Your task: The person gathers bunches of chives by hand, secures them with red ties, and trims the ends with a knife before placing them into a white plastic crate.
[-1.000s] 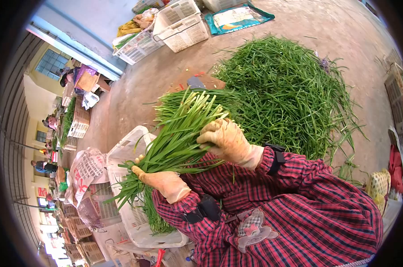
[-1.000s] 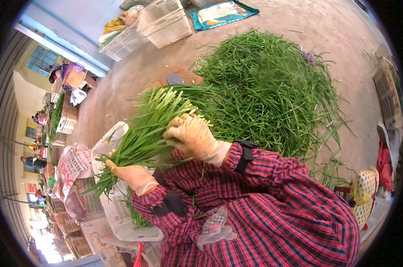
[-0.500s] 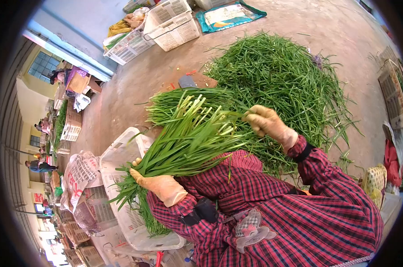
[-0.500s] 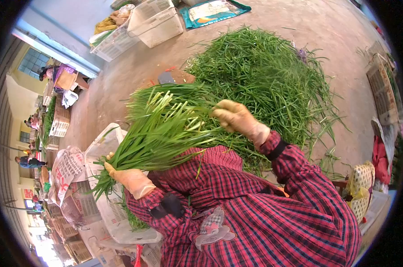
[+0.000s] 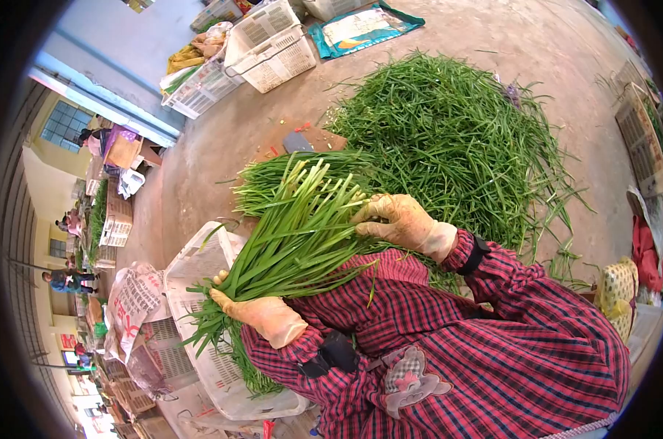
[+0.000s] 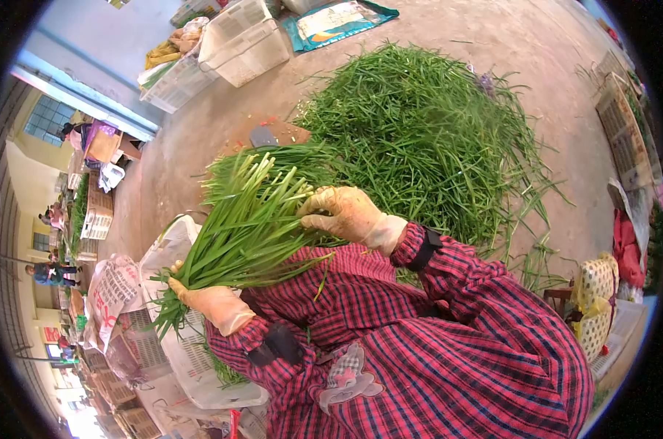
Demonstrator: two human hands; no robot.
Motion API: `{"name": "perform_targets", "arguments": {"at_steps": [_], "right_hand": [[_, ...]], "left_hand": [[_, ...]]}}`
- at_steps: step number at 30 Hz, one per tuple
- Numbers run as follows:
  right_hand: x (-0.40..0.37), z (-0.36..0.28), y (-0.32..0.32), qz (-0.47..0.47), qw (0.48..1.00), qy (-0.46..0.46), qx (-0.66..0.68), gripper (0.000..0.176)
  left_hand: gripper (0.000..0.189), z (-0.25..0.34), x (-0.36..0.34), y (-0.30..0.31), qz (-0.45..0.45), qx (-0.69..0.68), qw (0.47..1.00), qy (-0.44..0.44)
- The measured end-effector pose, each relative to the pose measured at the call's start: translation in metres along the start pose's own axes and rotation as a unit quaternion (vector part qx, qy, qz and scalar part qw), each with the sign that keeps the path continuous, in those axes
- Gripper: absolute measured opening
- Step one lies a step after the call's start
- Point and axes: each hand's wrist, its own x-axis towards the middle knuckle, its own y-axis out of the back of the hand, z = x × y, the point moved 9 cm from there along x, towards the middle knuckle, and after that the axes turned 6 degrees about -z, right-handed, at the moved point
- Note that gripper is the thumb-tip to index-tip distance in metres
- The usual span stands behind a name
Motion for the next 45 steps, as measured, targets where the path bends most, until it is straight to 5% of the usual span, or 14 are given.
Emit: {"name": "perform_targets", "arguments": {"at_steps": [4,7,9,11,13,17,19,21,23,26,29,32,43,45], "right_hand": [[-0.012,-0.001,-0.004,0.030,0.999,0.022,-0.003,0.021],[-0.027,0.018,0.001,0.044,0.995,-0.004,0.086,0.015],[-0.044,0.050,0.028,0.160,0.985,-0.059,-0.013,0.014],[-0.058,0.118,0.042,0.143,0.957,-0.252,0.005,0.015],[-0.056,0.148,0.060,0.131,0.958,-0.232,-0.108,0.022],[-0.001,0.065,0.059,0.069,0.989,-0.063,0.117,0.044],[0.026,0.035,0.045,-0.029,0.997,0.015,0.069,0.043],[0.038,0.032,0.028,-0.094,0.982,-0.078,0.143,0.041],[0.040,0.033,0.021,-0.099,0.975,-0.074,0.185,0.034],[0.034,0.041,0.013,-0.110,0.989,-0.063,0.079,0.023],[0.014,0.052,0.004,-0.077,0.953,-0.109,0.272,0.019],[0.008,0.058,0.001,-0.106,0.943,-0.118,0.293,0.020],[0.002,0.037,-0.003,-0.131,0.933,-0.108,0.317,0.015],[0.001,0.034,0.004,-0.128,0.967,-0.117,0.189,0.018]], "left_hand": [[0.032,0.007,-0.004,0.007,0.036,0.054,0.997,-0.034],[0.032,-0.001,0.001,0.006,-0.053,0.116,0.991,-0.030],[0.033,-0.010,0.004,0.009,-0.044,0.021,0.999,0.014],[0.034,-0.004,0.002,0.008,-0.033,0.023,0.999,0.002],[0.034,0.001,-0.001,0.005,-0.024,0.029,0.999,-0.011],[0.034,-0.008,-0.006,0.004,-0.023,0.036,0.999,0.000],[0.034,-0.009,-0.005,-0.002,-0.074,0.084,0.994,-0.006],[0.034,0.000,-0.015,-0.012,-0.082,0.103,0.991,-0.022],[0.034,0.007,-0.016,-0.014,-0.087,0.123,0.988,-0.038],[0.032,-0.001,-0.006,0.000,-0.062,0.017,0.998,0.019],[0.031,-0.010,-0.004,0.000,-0.085,-0.027,0.995,0.053],[0.030,-0.009,-0.012,-0.016,-0.129,-0.006,0.991,0.040],[0.030,-0.005,-0.012,-0.008,-0.097,0.018,0.995,0.022],[0.029,-0.006,-0.011,-0.011,-0.099,-0.007,0.994,0.037]]}}
